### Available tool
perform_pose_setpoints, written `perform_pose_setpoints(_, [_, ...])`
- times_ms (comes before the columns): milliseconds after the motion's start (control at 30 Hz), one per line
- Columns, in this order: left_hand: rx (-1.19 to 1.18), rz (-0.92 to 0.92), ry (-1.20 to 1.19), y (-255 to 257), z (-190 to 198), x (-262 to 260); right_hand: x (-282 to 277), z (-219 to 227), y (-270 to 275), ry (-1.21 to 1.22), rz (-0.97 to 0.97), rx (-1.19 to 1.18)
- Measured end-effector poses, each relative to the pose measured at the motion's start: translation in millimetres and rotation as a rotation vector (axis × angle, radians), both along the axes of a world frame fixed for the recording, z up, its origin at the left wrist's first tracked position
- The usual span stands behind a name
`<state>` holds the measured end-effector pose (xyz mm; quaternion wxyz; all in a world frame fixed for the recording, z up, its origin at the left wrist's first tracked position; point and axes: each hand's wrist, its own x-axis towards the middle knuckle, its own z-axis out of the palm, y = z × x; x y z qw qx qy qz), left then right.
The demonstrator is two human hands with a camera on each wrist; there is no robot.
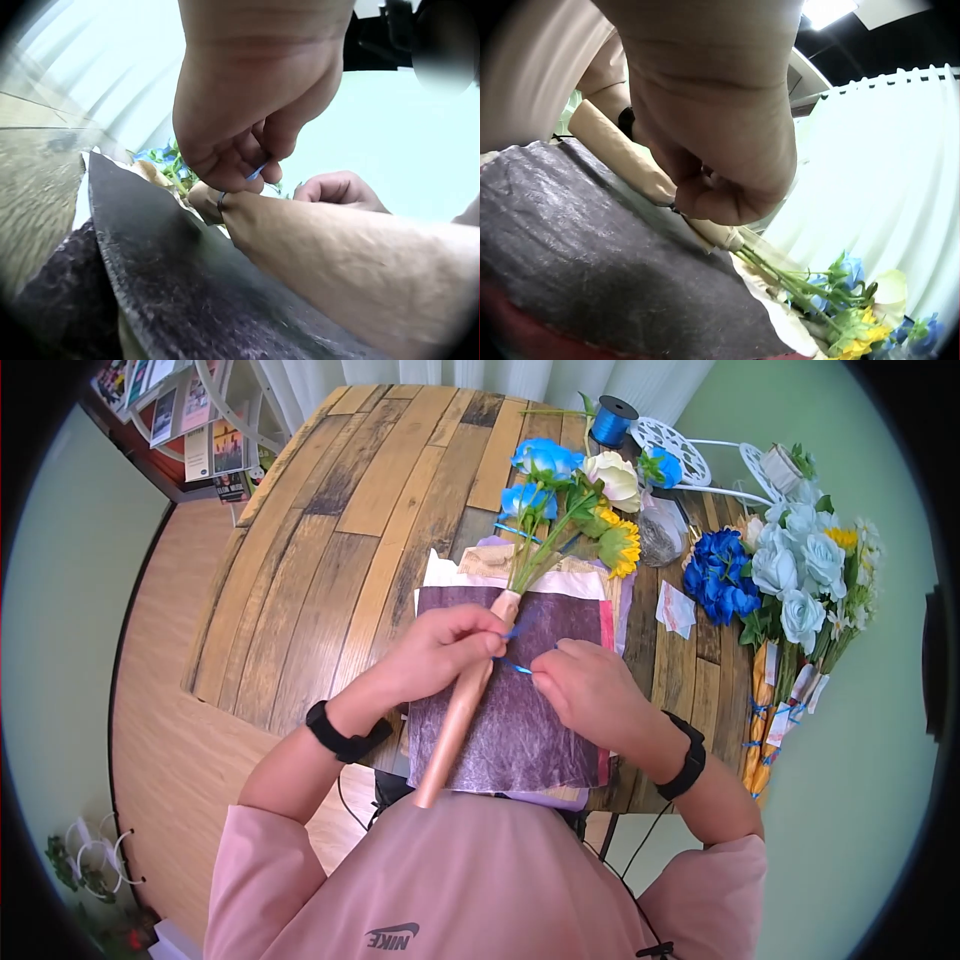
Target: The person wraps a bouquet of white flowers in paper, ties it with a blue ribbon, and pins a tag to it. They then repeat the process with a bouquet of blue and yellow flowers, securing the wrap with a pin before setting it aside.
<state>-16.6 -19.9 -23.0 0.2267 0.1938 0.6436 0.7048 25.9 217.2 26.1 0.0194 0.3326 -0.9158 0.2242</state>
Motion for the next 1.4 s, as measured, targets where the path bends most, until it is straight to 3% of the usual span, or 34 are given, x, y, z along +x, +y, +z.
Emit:
perform_pose_setpoints(67, [-0.074, 0.004, 0.029, 10.8, 0.1, -3.4, -0.5, 4.6, -4.7, 0.044, 0.024, -0.068])
perform_pose_setpoints(133, [-0.401, -0.062, 0.227, 18.0, 5.5, -5.0, -1.4, 3.1, -8.8, 0.083, 0.075, -0.115])
perform_pose_setpoints(200, [-0.407, -0.068, 0.304, 21.5, 9.8, -4.2, -3.9, -3.0, -12.5, 0.086, 0.047, -0.131])
perform_pose_setpoints(267, [-0.576, -0.126, 0.44, 21.4, 12.4, -5.4, -7.1, -6.0, -16.2, 0.086, 0.024, -0.151])
perform_pose_setpoints(400, [-0.556, -0.186, 0.572, 16.3, 8.8, -8.2, -14.4, -12.4, -22.4, 0.026, 0.006, -0.333])
perform_pose_setpoints(467, [-0.511, -0.233, 0.35, 12.3, 6.0, -11.7, -17.0, -14.7, -23.8, -0.034, -0.017, -0.409])
perform_pose_setpoints(500, [-0.51, -0.232, 0.35, 10.1, -2.0, -14.0, -17.8, -14.9, -24.5, -0.211, -0.16, -0.593])
perform_pose_setpoints(533, [-0.315, -0.241, 0.166, 9.2, -7.3, -15.7, -18.9, -15.7, -24.9, -0.392, -0.304, -0.773])
perform_pose_setpoints(567, [-0.119, -0.248, -0.017, 7.5, -11.9, -17.2, -25.1, -22.4, -16.9, -0.436, -0.384, -0.715])
perform_pose_setpoints(600, [-0.117, -0.247, -0.017, 4.1, -15.6, -18.6, -30.1, -22.6, -10.1, -0.437, -0.384, -0.713])
perform_pose_setpoints(667, [-0.209, -0.215, -0.244, 1.8, 0.3, -19.4, -36.4, -21.4, -1.3, -0.901, -0.266, -0.621])
perform_pose_setpoints(700, [-0.207, -0.217, -0.243, 1.2, -0.9, -20.6, -35.2, -34.6, 0.8, -0.985, -0.213, -0.664])
perform_pose_setpoints(867, [-0.165, -0.244, -0.343, -2.6, -9.9, -27.1, -26.5, -46.2, -17.2, -1.038, -0.216, -0.671])
perform_pose_setpoints(933, [-0.157, -0.23, -0.373, -4.4, -14.2, -28.4, -25.9, -59.3, -19.8, -0.855, -0.211, -0.588])
perform_pose_setpoints(1100, [-0.13, -0.213, -0.389, -4.0, -15.1, -27.8, -25.0, -66.7, -19.9, -0.805, -0.183, -0.593])
perform_pose_setpoints(1200, [-0.094, -0.188, -0.291, -1.2, -21.3, -22.8, -26.1, -67.3, -19.3, -0.744, -0.181, -0.551])
perform_pose_setpoints(1267, [-0.237, -0.125, 0.101, 1.2, -16.7, -16.2, -27.5, -66.7, -19.1, -0.679, -0.184, -0.526])
perform_pose_setpoints(1300, [-0.237, -0.127, 0.102, 2.8, -13.0, -12.8, -28.5, -65.5, -18.9, -0.671, -0.172, -0.486])
perform_pose_setpoints(1367, [-0.466, -0.005, 0.74, 7.0, 1.1, -4.5, -27.7, -68.3, -19.4, -0.664, -0.16, -0.448])
perform_pose_setpoints(1400, [-0.466, -0.006, 0.739, 8.6, 6.2, -1.3, -26.9, -74.3, -20.9, -0.66, -0.164, -0.541])
